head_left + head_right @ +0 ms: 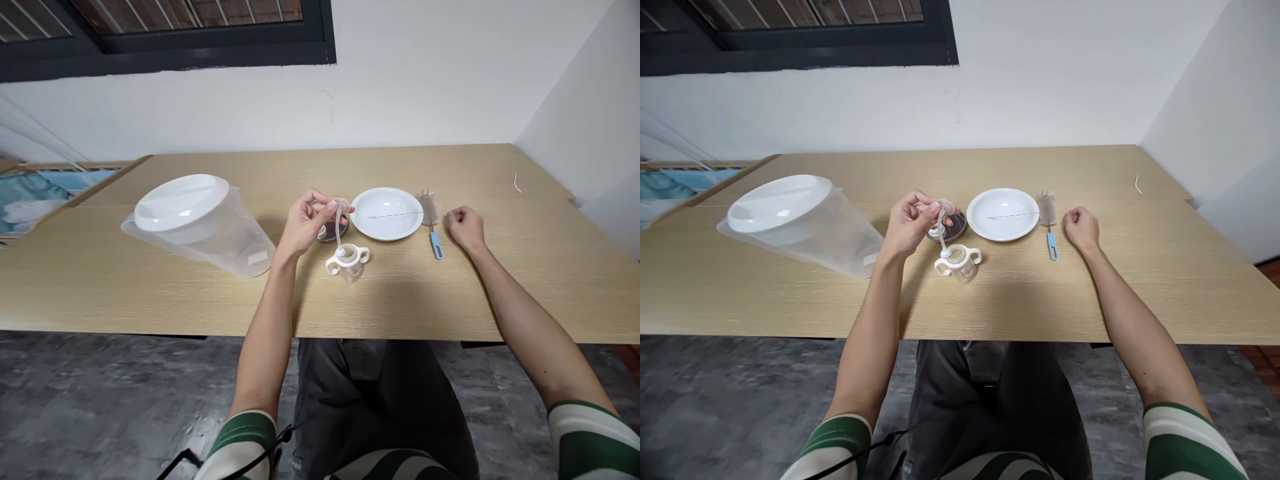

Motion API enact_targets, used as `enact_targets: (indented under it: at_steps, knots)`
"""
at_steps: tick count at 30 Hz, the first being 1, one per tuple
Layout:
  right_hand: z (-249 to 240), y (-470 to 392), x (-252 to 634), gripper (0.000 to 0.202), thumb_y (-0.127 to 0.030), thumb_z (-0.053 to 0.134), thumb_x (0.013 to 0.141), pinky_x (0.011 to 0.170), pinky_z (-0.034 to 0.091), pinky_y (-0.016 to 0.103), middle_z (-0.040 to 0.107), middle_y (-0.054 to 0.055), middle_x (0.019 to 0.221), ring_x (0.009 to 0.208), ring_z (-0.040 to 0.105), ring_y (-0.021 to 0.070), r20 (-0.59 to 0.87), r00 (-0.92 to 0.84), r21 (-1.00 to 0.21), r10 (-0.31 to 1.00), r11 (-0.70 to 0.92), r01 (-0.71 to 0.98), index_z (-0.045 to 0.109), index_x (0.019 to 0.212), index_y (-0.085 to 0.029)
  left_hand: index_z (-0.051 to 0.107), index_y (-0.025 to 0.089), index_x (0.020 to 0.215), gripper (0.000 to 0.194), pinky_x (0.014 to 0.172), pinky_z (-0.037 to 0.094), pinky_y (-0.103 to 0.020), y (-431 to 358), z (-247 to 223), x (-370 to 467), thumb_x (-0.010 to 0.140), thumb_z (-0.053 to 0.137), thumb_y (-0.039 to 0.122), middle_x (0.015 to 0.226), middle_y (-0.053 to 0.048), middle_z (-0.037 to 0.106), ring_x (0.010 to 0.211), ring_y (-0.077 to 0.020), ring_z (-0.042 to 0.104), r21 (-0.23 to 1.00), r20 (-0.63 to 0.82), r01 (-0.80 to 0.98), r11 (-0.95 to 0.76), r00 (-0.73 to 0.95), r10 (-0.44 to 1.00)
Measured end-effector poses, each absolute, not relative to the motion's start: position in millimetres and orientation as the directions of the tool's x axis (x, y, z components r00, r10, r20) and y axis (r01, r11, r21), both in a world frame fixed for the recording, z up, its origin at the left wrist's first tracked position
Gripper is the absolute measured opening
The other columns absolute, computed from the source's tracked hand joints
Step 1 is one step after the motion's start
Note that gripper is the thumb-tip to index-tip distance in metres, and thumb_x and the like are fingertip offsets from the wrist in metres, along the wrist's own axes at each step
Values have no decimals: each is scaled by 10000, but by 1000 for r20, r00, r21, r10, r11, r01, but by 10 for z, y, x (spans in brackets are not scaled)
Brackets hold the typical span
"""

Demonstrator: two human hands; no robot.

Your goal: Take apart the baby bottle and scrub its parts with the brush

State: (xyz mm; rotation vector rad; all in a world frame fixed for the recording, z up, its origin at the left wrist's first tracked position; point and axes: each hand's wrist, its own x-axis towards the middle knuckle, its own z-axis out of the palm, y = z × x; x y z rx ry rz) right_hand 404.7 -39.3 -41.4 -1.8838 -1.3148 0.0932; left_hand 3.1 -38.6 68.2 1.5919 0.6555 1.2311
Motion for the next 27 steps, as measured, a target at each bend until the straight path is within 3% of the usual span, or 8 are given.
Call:
enact_targets:
  at_steps: [5,11,20,24,27]
  knots:
    - [-394,-405,4028,175,-355,550,828,693,426,339,662,51,719,677,563,203,344,452,-648,823,-140,749,641,816,-206,520,198,881,393,726,593,-350,-400,689,46,843,772,497,704,-26,738,813,-233,772,914,404,-137,-381,353,843]
    - [-384,-411,4020,171,-371,563,843,714,427,353,664,58,733,697,568,217,330,449,-643,831,-150,751,628,826,-214,534,182,868,403,774,617,-369,-416,705,44,816,807,473,830,-76,781,831,-235,780,918,395,-158,-363,329,858]
    - [-374,-392,4025,302,-415,449,942,741,403,341,620,56,729,747,527,215,347,493,-652,797,-172,738,521,712,-232,575,171,819,309,907,615,-420,-448,757,-113,807,837,334,1133,-164,765,1010,-253,759,960,273,-116,-253,575,771]
    - [-359,-410,4010,336,-429,435,945,733,398,341,614,50,707,730,532,211,352,462,-654,814,-139,743,537,694,-230,660,165,866,239,921,609,-395,-433,752,-150,767,857,258,1153,-158,752,1053,-244,738,963,219,-27,-267,653,725]
    - [-350,-416,4006,385,-459,392,954,733,404,347,623,58,700,743,547,225,355,443,-651,823,-123,749,578,706,-231,703,176,949,309,896,611,-381,-419,757,-155,706,885,232,1098,-138,751,977,-227,736,956,202,21,-294,678,706]
